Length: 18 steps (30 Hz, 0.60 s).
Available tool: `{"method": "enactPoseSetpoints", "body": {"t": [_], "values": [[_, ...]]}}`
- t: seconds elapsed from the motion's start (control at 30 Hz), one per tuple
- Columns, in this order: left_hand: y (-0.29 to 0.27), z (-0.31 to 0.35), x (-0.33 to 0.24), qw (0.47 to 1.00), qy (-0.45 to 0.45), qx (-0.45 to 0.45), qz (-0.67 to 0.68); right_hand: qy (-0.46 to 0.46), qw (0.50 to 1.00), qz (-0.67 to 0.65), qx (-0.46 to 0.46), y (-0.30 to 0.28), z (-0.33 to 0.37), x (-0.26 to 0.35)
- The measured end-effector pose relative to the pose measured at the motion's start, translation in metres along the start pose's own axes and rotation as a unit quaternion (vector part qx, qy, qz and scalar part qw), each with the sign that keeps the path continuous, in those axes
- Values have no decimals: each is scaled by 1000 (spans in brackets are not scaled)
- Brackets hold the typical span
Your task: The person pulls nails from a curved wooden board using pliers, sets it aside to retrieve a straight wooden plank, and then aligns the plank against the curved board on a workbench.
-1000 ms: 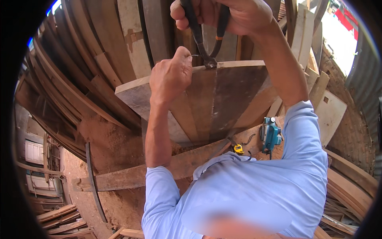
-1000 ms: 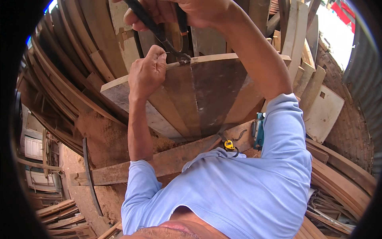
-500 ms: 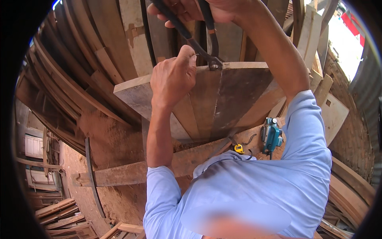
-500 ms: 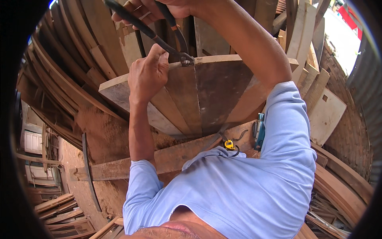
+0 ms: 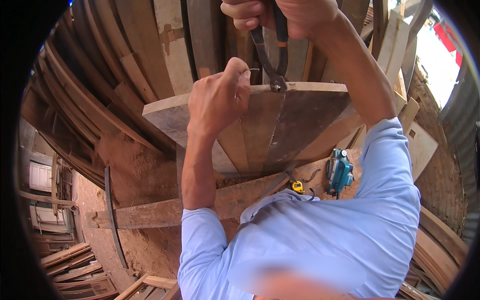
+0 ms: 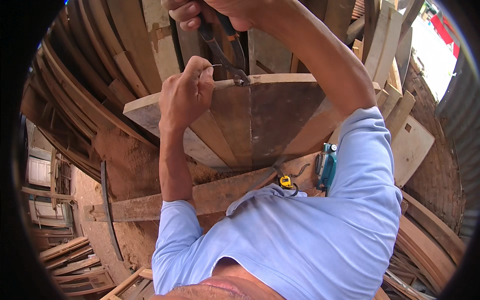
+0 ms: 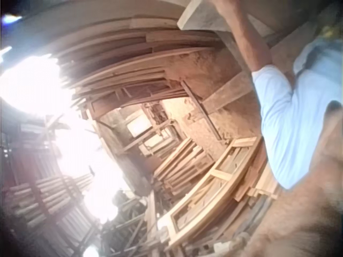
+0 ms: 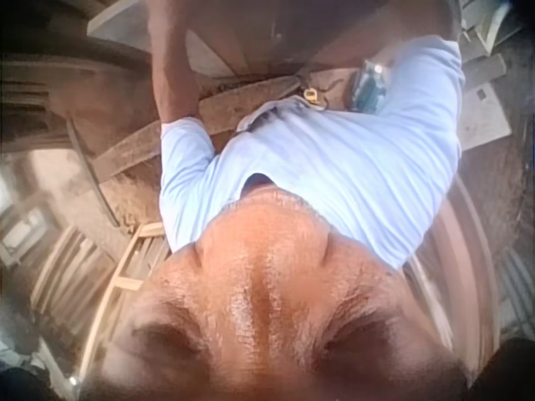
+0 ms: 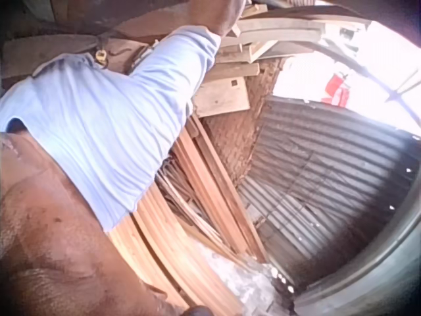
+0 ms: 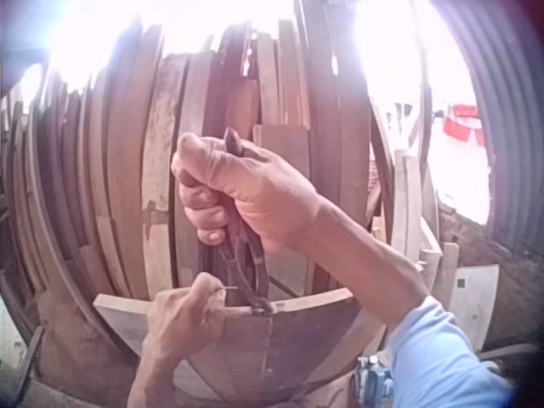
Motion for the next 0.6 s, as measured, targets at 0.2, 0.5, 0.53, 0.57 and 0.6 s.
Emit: {"method": "enactPoseSetpoints", "body": {"t": [0.2,0.5,0.53,0.57,0.6], "values": [[-1,3,-1,1000,22,-12,9,-38,998,47,-31,13,22,12],[0,8,10,999,1,-21,33,-234,968,-74,44,-57,114,30],[-2,10,12,999,-6,-24,24,-268,959,-85,30,-62,130,23],[-3,11,14,999,-6,-33,18,-299,950,-94,14,-66,146,15],[-2,9,7,999,1,-44,23,-327,940,-96,6,-73,169,13]]}}
Point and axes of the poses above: each hand's wrist, its own z-axis away from the middle knuckle, its own y-axis out of the palm, x = y × z, the point moved 8 cm from there along -z, towards the middle knuckle, and after that the axes turned 11 degrees about -z, right-handed, at the moved point
